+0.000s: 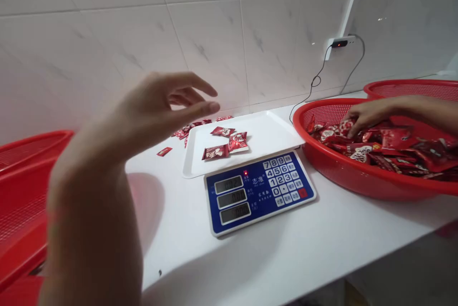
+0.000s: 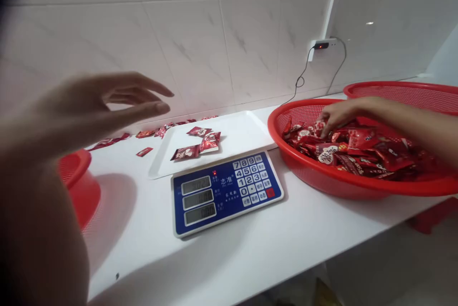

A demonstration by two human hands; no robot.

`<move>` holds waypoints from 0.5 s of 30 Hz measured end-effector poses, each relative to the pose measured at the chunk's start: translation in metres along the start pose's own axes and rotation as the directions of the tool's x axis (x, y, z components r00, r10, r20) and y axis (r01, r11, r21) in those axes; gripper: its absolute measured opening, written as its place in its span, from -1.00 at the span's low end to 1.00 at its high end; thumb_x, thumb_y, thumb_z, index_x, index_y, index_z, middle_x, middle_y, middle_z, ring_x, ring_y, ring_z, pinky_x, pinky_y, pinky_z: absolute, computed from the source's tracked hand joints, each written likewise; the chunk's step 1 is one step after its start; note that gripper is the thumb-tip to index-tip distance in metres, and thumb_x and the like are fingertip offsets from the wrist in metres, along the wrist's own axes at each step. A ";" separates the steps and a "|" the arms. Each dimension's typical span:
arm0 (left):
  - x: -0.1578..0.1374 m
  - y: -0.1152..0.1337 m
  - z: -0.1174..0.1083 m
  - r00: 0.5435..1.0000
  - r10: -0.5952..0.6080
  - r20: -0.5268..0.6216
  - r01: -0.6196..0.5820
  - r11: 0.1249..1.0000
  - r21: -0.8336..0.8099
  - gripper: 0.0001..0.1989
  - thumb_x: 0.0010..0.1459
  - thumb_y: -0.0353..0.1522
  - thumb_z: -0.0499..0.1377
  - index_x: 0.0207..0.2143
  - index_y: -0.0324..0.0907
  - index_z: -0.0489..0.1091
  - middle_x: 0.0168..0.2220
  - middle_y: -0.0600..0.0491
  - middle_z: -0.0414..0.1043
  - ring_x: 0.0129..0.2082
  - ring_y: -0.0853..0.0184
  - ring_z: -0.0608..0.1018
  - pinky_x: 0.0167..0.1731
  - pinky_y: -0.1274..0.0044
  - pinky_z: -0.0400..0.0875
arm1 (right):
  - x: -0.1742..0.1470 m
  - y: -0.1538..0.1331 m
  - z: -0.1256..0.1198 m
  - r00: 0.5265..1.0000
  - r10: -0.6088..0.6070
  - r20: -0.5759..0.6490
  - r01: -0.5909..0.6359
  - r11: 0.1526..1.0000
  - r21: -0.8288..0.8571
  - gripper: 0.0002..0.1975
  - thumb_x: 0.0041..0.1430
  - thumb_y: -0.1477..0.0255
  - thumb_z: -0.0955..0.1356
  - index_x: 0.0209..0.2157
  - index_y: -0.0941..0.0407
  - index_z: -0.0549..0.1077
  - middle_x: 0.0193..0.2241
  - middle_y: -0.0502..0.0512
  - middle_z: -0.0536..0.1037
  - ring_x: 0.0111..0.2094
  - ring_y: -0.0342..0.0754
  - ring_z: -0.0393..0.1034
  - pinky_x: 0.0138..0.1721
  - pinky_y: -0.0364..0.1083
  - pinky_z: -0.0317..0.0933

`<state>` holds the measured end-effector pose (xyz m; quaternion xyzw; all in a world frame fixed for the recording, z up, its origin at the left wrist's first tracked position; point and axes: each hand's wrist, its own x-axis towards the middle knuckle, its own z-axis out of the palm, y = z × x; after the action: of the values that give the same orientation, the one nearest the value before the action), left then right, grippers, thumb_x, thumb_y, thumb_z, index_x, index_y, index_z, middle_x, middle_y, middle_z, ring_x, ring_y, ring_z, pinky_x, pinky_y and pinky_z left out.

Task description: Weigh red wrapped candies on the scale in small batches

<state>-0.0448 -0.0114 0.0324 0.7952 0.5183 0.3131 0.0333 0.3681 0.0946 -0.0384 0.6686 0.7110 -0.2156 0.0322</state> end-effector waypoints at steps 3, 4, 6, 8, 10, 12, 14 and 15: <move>0.005 0.014 0.004 0.996 0.005 -0.094 -0.010 0.999 -0.053 -0.74 0.15 -0.21 0.27 -0.17 -0.17 0.55 -0.35 0.09 0.59 -0.26 0.33 0.60 -0.30 0.58 0.42 | -0.010 -0.015 -0.030 0.985 -0.082 -0.150 0.095 0.992 0.083 -0.87 0.07 0.60 0.39 -0.48 0.17 0.58 -0.47 0.01 0.63 -0.39 -0.16 0.46 -0.25 -0.18 0.23; 0.006 0.017 0.007 0.991 0.006 -0.130 -0.015 0.997 -0.075 -0.73 0.17 -0.21 0.26 -0.15 -0.16 0.54 -0.31 0.08 0.59 -0.22 0.32 0.60 -0.24 0.56 0.44 | -0.014 -0.023 -0.039 0.960 -0.119 -0.255 0.153 0.981 0.116 -0.89 0.08 0.59 0.39 -0.44 0.18 0.59 -0.41 0.03 0.64 -0.33 -0.17 0.47 -0.18 -0.17 0.23; 0.006 0.021 0.011 0.986 -0.011 -0.167 -0.011 0.992 -0.129 -0.74 0.18 -0.19 0.25 -0.14 -0.13 0.53 -0.26 0.07 0.60 -0.16 0.29 0.60 -0.19 0.55 0.46 | -0.020 -0.046 -0.046 0.862 -0.201 -0.465 0.301 0.942 0.150 -0.89 0.12 0.47 0.41 -0.34 0.20 0.59 -0.30 0.07 0.65 -0.24 -0.15 0.46 -0.13 -0.13 0.23; 0.005 0.020 0.014 0.987 -0.030 -0.160 0.005 0.988 -0.154 -0.76 0.18 -0.17 0.25 -0.16 -0.07 0.52 -0.23 0.08 0.60 -0.14 0.28 0.61 -0.20 0.56 0.47 | -0.021 -0.076 -0.041 0.788 -0.312 -0.531 0.455 0.876 0.159 -0.75 0.11 0.32 0.44 -0.22 0.17 0.58 -0.22 0.08 0.64 -0.21 -0.11 0.45 -0.15 -0.10 0.27; 0.004 0.017 0.014 0.992 -0.028 -0.121 0.011 0.991 -0.134 -0.79 0.18 -0.15 0.25 -0.19 -0.02 0.52 -0.23 0.11 0.60 -0.14 0.28 0.61 -0.20 0.57 0.47 | -0.016 -0.109 -0.023 0.770 -0.456 -0.446 0.582 0.788 0.198 -0.74 0.06 0.27 0.46 -0.24 0.12 0.58 -0.24 0.05 0.64 -0.23 -0.09 0.46 -0.15 -0.06 0.31; 0.004 0.011 0.011 0.996 -0.030 -0.089 0.021 0.994 -0.107 -0.78 0.16 -0.12 0.24 -0.20 0.02 0.52 -0.25 0.11 0.61 -0.15 0.26 0.62 -0.22 0.56 0.48 | -0.008 -0.135 -0.003 0.769 -0.579 -0.271 0.637 0.732 0.243 -0.77 0.02 0.28 0.47 -0.26 0.07 0.58 -0.25 0.02 0.63 -0.22 -0.07 0.46 -0.07 0.00 0.34; 0.004 0.006 0.007 0.998 -0.057 -0.040 0.053 0.995 -0.084 -0.73 0.14 -0.07 0.23 -0.19 0.03 0.52 -0.26 0.09 0.61 -0.16 0.22 0.62 -0.28 0.53 0.48 | -0.004 -0.147 0.011 0.800 -0.576 -0.165 0.599 0.763 0.241 -0.65 -0.03 0.26 0.50 -0.16 0.00 0.55 -0.29 -0.03 0.62 -0.25 -0.06 0.46 -0.01 0.09 0.33; 0.004 0.005 0.004 0.997 -0.072 -0.019 0.070 0.995 -0.073 -0.71 0.13 -0.06 0.23 -0.18 0.02 0.52 -0.26 0.07 0.61 -0.16 0.21 0.62 -0.31 0.52 0.48 | -0.004 -0.145 0.014 0.814 -0.556 -0.170 0.581 0.779 0.235 -0.60 -0.03 0.25 0.49 -0.09 -0.02 0.53 -0.29 -0.03 0.61 -0.25 -0.05 0.46 0.01 0.11 0.33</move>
<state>-0.0374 -0.0088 0.0327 0.7710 0.5350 0.3389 0.0674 0.2255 0.0838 -0.0115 0.4297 0.8430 -0.2813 -0.1600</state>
